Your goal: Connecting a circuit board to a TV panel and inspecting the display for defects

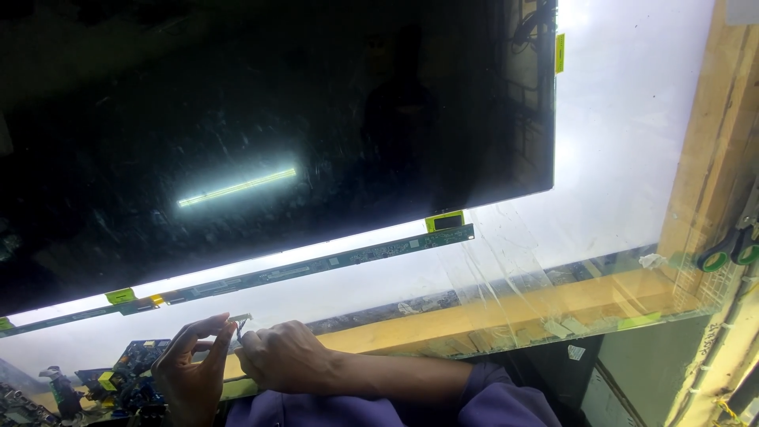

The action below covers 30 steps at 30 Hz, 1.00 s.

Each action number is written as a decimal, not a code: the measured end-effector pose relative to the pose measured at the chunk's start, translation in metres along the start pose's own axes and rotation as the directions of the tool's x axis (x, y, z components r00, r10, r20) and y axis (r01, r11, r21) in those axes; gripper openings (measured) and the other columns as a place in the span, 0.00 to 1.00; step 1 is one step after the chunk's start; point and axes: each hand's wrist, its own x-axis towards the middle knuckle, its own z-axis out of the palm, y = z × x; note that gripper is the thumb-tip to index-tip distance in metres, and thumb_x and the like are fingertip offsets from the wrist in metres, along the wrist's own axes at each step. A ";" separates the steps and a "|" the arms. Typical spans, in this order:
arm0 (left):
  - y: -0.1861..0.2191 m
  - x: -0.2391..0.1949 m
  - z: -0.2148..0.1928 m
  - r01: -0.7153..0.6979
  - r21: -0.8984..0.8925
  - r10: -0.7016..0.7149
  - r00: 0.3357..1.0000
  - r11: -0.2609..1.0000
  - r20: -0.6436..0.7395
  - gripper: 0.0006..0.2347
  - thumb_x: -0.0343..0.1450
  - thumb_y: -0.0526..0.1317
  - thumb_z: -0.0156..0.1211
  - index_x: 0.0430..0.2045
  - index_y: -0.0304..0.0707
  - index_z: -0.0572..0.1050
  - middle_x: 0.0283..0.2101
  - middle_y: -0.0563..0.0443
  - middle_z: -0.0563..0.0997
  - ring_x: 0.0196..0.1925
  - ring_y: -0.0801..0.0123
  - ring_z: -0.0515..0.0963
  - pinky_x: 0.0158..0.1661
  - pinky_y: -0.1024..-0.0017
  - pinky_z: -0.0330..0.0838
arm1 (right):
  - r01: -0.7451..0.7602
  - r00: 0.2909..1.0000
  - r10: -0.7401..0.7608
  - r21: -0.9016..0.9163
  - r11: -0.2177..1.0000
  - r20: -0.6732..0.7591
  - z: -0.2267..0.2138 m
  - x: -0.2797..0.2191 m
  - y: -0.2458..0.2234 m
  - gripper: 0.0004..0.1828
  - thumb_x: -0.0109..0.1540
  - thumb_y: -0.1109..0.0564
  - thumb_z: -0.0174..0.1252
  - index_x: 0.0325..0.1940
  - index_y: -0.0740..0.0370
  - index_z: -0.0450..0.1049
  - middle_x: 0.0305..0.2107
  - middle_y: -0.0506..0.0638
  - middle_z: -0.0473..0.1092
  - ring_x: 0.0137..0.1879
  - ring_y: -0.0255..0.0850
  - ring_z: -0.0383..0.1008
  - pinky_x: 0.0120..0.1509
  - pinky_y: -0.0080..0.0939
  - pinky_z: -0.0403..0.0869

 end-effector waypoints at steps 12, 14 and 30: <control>-0.001 -0.001 -0.012 -0.029 -0.288 -0.018 0.987 0.957 -0.160 0.08 0.58 0.36 0.75 0.27 0.41 0.83 0.25 0.53 0.83 0.30 0.69 0.84 0.29 0.77 0.76 | 0.127 0.970 -0.211 -0.495 0.860 -0.118 0.033 -0.008 0.021 0.10 0.54 0.50 0.56 0.25 0.56 0.67 0.14 0.45 0.62 0.19 0.46 0.71 0.13 0.46 0.66; -0.012 -0.007 -0.009 -0.057 -0.274 -0.004 0.977 0.960 -0.214 0.07 0.58 0.37 0.75 0.26 0.43 0.83 0.25 0.54 0.83 0.28 0.69 0.83 0.27 0.77 0.76 | 0.161 0.965 -0.249 -0.552 0.818 -0.087 0.043 -0.010 0.027 0.10 0.54 0.48 0.56 0.25 0.54 0.66 0.16 0.43 0.60 0.21 0.44 0.71 0.14 0.45 0.67; -0.065 0.005 -0.002 -0.497 -0.219 0.400 0.839 0.840 -0.370 0.05 0.65 0.36 0.67 0.31 0.40 0.78 0.24 0.52 0.79 0.23 0.67 0.79 0.25 0.72 0.73 | 0.020 0.822 -0.469 -0.807 0.590 -0.322 0.052 0.013 -0.016 0.13 0.59 0.53 0.56 0.20 0.57 0.67 0.14 0.45 0.57 0.29 0.46 0.63 0.33 0.43 0.61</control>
